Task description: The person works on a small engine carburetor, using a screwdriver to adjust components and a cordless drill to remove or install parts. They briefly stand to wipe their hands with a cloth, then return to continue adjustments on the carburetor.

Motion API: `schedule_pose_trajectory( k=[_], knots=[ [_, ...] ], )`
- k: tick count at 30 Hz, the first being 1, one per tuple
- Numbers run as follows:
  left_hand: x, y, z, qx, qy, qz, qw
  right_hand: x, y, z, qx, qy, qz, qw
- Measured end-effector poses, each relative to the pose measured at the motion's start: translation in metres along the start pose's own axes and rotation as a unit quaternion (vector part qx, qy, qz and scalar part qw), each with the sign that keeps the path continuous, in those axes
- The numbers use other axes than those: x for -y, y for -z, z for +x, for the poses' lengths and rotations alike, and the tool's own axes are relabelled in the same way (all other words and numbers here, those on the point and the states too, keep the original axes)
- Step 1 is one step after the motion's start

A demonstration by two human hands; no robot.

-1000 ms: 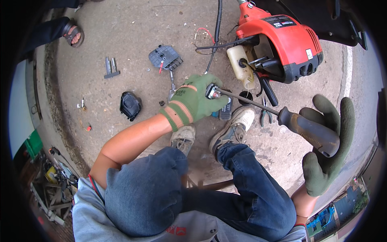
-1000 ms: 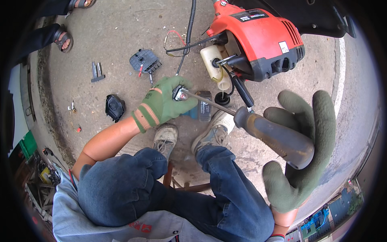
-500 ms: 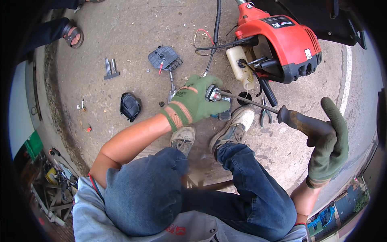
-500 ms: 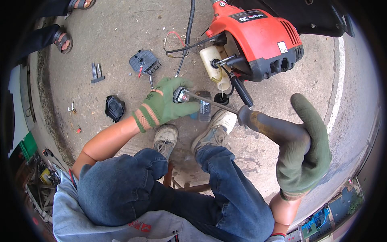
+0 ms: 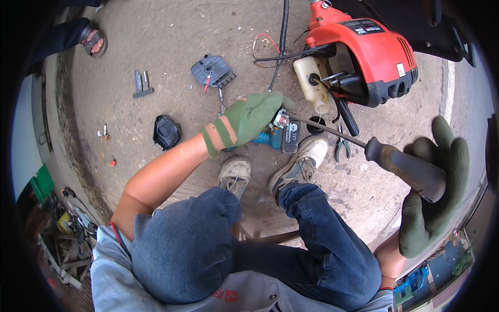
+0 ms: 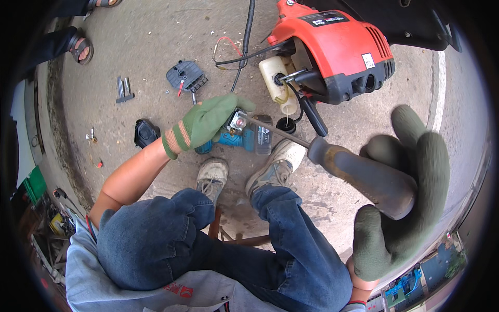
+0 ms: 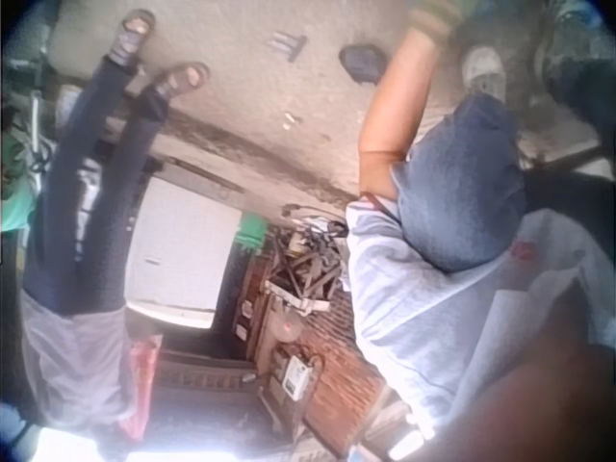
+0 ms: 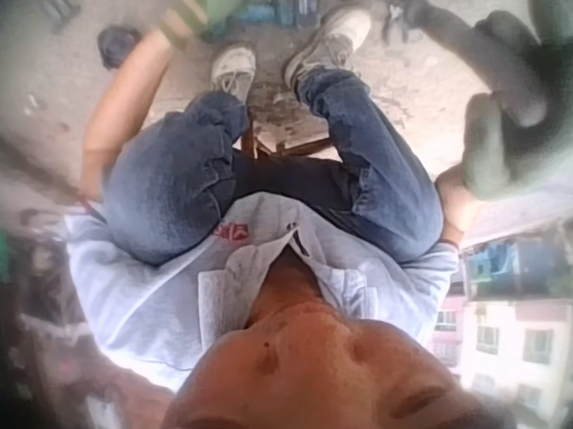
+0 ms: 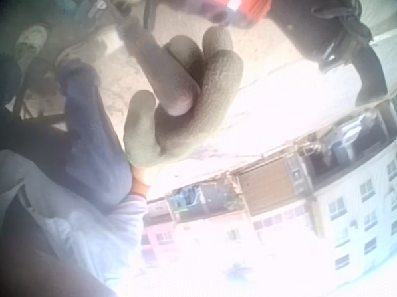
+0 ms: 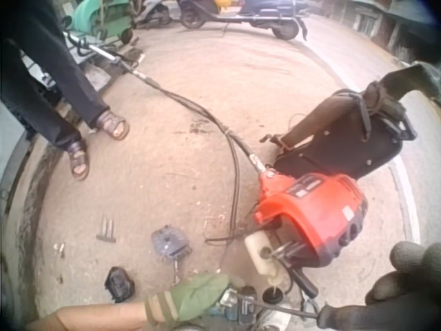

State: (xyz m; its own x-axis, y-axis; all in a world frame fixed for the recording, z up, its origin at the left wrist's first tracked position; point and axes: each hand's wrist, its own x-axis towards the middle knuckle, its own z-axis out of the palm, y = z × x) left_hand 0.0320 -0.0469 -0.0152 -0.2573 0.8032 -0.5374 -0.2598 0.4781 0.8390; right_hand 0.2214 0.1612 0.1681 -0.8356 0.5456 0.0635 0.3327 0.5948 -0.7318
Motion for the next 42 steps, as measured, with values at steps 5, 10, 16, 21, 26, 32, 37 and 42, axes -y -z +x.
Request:
schedule_pose_trajectory(
  k=[5,10,16,21,26,32,37,42],
  knots=[
    [0.011,0.0,0.0,-0.014,-0.032,-0.008,0.999,-0.004,0.001,-0.003,-0.022,-0.184,0.066,0.98],
    [-0.004,-0.008,-0.001,-0.009,0.047,-0.113,0.992,-0.005,-0.013,0.005,-0.077,0.011,0.027,0.997],
    [-0.008,-0.003,-0.005,-0.005,0.053,-0.095,0.994,-0.016,0.008,-0.002,-0.016,-0.076,-0.021,0.997],
    [0.004,-0.007,0.001,-0.015,0.006,-0.059,0.998,-0.013,0.006,0.009,0.013,0.034,-0.025,0.999],
    [-0.013,-0.006,-0.005,-0.006,0.061,-0.112,0.992,-0.011,0.014,0.001,0.009,-0.012,-0.056,0.998],
    [0.0,-0.01,0.002,-0.035,0.018,-0.115,0.993,0.001,0.011,0.012,0.034,-0.051,-0.013,0.998],
    [-0.01,-0.009,-0.001,-0.016,0.067,-0.135,0.988,-0.004,0.005,0.009,-0.017,0.02,-0.048,0.999],
    [-0.008,-0.009,-0.003,-0.027,0.065,-0.126,0.989,-0.011,0.01,0.007,0.017,-0.029,-0.049,0.998]
  ],
)
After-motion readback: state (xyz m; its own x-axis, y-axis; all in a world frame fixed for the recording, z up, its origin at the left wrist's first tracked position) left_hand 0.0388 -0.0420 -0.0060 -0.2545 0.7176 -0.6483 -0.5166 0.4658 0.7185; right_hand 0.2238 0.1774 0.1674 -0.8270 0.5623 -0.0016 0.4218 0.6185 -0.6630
